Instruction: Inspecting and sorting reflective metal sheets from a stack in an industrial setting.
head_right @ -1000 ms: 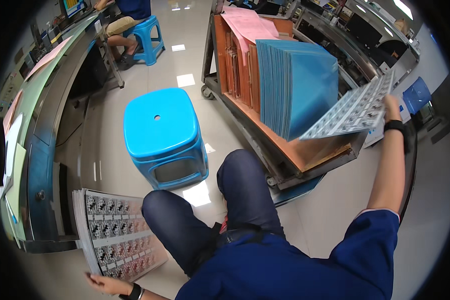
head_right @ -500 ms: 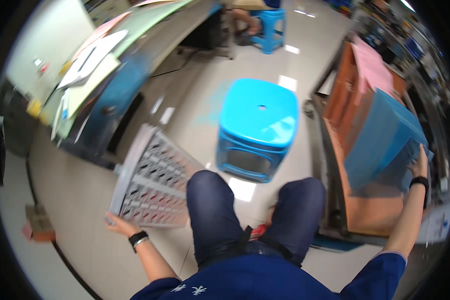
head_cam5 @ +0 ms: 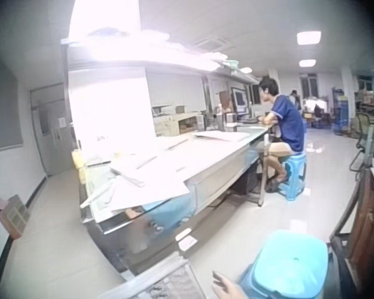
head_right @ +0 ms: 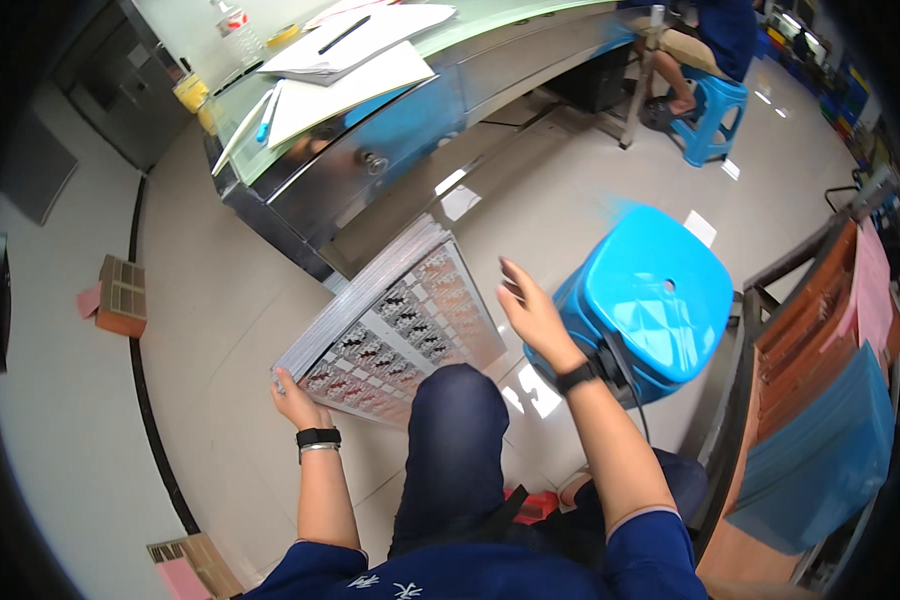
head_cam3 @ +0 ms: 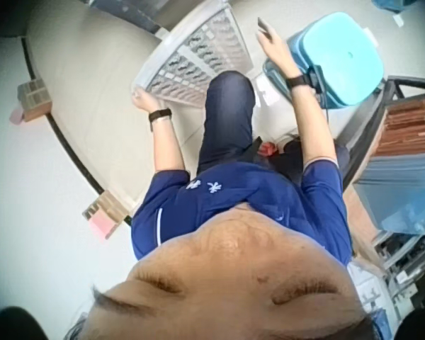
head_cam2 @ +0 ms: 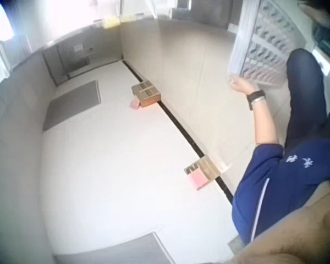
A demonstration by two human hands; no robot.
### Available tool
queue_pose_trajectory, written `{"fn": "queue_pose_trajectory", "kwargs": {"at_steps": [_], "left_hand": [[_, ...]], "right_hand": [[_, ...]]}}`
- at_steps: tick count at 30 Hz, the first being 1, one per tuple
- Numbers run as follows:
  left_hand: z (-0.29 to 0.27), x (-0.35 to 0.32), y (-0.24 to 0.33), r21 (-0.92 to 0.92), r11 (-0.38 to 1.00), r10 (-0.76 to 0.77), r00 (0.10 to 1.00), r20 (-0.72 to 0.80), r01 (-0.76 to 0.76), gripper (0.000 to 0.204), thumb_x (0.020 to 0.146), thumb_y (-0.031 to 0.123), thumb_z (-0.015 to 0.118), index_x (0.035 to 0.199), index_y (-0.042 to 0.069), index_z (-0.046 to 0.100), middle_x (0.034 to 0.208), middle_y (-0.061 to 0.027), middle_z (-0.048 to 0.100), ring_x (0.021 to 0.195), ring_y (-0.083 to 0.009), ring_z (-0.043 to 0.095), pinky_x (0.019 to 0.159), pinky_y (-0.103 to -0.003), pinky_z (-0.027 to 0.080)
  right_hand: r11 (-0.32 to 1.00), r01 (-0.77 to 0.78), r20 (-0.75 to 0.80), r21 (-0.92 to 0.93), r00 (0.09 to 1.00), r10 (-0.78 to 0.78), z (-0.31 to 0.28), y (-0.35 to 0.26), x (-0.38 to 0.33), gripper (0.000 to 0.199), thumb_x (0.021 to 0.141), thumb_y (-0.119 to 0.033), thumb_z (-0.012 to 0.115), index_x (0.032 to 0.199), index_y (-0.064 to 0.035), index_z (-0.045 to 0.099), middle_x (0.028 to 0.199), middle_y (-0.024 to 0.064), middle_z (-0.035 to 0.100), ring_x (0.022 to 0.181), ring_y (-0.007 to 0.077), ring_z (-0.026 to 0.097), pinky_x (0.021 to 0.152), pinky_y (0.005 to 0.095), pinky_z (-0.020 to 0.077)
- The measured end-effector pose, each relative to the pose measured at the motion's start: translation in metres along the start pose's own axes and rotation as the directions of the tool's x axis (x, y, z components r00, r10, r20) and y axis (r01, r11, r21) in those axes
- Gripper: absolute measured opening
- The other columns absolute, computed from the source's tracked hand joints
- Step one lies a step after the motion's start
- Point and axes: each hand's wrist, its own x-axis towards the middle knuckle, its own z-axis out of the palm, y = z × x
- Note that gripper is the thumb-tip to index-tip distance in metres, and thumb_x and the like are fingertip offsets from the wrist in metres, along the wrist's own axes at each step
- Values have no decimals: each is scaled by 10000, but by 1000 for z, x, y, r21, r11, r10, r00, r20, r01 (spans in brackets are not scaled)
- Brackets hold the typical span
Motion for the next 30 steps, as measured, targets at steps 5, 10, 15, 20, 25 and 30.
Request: {"fn": "queue_pose_trajectory", "kwargs": {"at_steps": [5,10,15,20,25,30], "left_hand": [[5,-13,6,-33,999,-27,996,86,30,522,925,247,511,1308,-58,331,1251,-158,433,1113,-225,458,971,-343,350],[-6,-13,2,38,999,3,999,53,-5,551,922,216,497,1358,-38,276,1419,-174,221,1284,-242,281,1060,-355,238],[4,-31,21,31,998,-56,998,-24,57,602,921,168,489,1396,-8,163,1418,-194,214,1312,-236,221,1077,-347,190],[-49,-41,4,37,996,-83,953,293,76,673,932,331,463,1409,-2,124,1439,-191,175,1340,-239,157,1089,-365,125],[-69,-48,-18,59,992,-122,911,393,108,929,808,539,577,1426,59,76,1447,-161,185,1349,-272,167,1105,-380,101],[-81,-51,-33,274,962,-124,889,440,-2,1034,691,527,713,1404,51,134,1412,-138,246,1335,-232,223,1103,-364,138]], "right_hand": [[999,48,-64,14,997,-47,63,25,106,562,878,-284,558,1337,-24,367,1319,224,425,1172,313,474,970,342,377],[970,136,-231,-199,956,-182,101,32,120,472,810,-262,620,1201,-25,504,1155,205,542,1049,317,534,895,358,411],[968,136,-302,-210,933,-196,94,25,101,363,807,-184,615,1132,-38,549,1105,153,570,1033,273,538,888,335,413],[988,118,-215,-102,967,-138,66,17,63,345,841,-202,594,1129,-18,549,1071,124,569,1022,213,521,889,306,400],[937,-53,-93,345,992,91,33,48,40,578,976,-439,231,1074,26,558,1047,126,566,1015,187,508,931,301,361],[931,41,-114,364,993,1,38,35,33,747,935,-562,130,1116,35,542,1085,148,573,1015,208,511,945,333,348]]}}
